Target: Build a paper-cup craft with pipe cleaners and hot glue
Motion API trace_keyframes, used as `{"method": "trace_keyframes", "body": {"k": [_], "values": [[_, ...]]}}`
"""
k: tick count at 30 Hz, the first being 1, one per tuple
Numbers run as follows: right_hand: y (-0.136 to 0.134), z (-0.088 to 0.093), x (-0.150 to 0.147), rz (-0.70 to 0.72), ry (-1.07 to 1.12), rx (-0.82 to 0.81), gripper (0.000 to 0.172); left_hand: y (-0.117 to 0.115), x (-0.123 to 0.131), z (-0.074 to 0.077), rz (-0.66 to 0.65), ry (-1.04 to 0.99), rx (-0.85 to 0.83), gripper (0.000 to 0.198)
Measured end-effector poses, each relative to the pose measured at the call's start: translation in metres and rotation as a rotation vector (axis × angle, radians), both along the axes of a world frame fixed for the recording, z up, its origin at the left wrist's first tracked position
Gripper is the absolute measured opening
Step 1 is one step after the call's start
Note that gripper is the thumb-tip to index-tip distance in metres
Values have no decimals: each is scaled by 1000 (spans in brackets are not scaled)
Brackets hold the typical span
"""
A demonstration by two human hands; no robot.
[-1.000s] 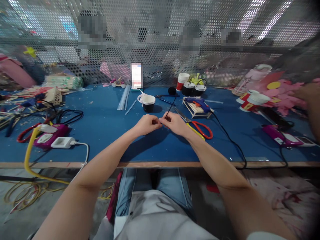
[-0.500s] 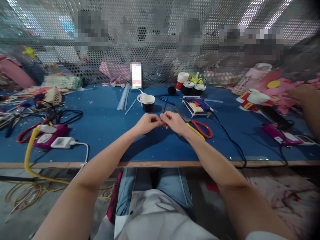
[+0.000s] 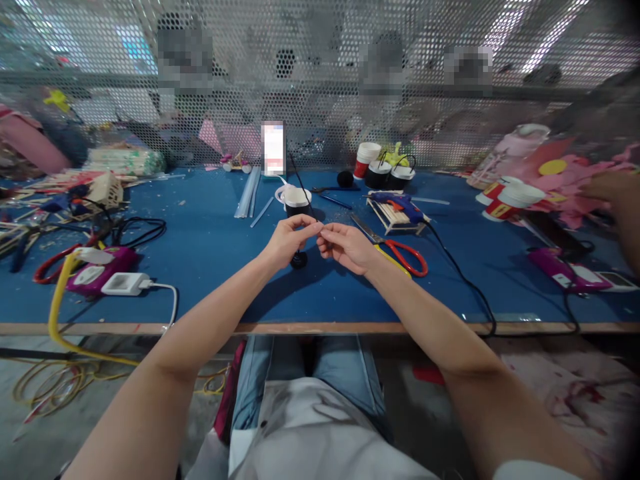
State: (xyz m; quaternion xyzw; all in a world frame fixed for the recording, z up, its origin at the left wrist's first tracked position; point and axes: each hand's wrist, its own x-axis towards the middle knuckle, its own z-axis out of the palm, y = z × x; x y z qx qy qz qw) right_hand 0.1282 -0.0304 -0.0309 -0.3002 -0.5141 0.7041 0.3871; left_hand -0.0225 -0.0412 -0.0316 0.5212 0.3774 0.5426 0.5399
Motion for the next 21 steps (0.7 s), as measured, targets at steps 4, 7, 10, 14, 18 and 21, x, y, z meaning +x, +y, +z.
{"method": "trace_keyframes", "body": {"k": [4, 7, 10, 14, 18, 21], "values": [[0, 0, -1, -53, -19, 38, 20, 0, -2, 1, 20, 71, 69, 24], [-1, 0, -1, -81, -41, 76, 20, 0, -2, 3, 48, 135, 95, 26], [0, -2, -1, -92, -57, 103, 20, 1, -2, 3, 53, 159, 83, 26], [1, -7, -1, -131, -92, 168, 22, 1, -1, 2, 73, 190, 92, 24], [2, -8, 0, -184, -198, 301, 21, 1, -2, 5, 77, 290, 117, 21], [1, -6, 1, -185, -275, 381, 19, 0, -4, 7, 96, 366, 152, 21]]}}
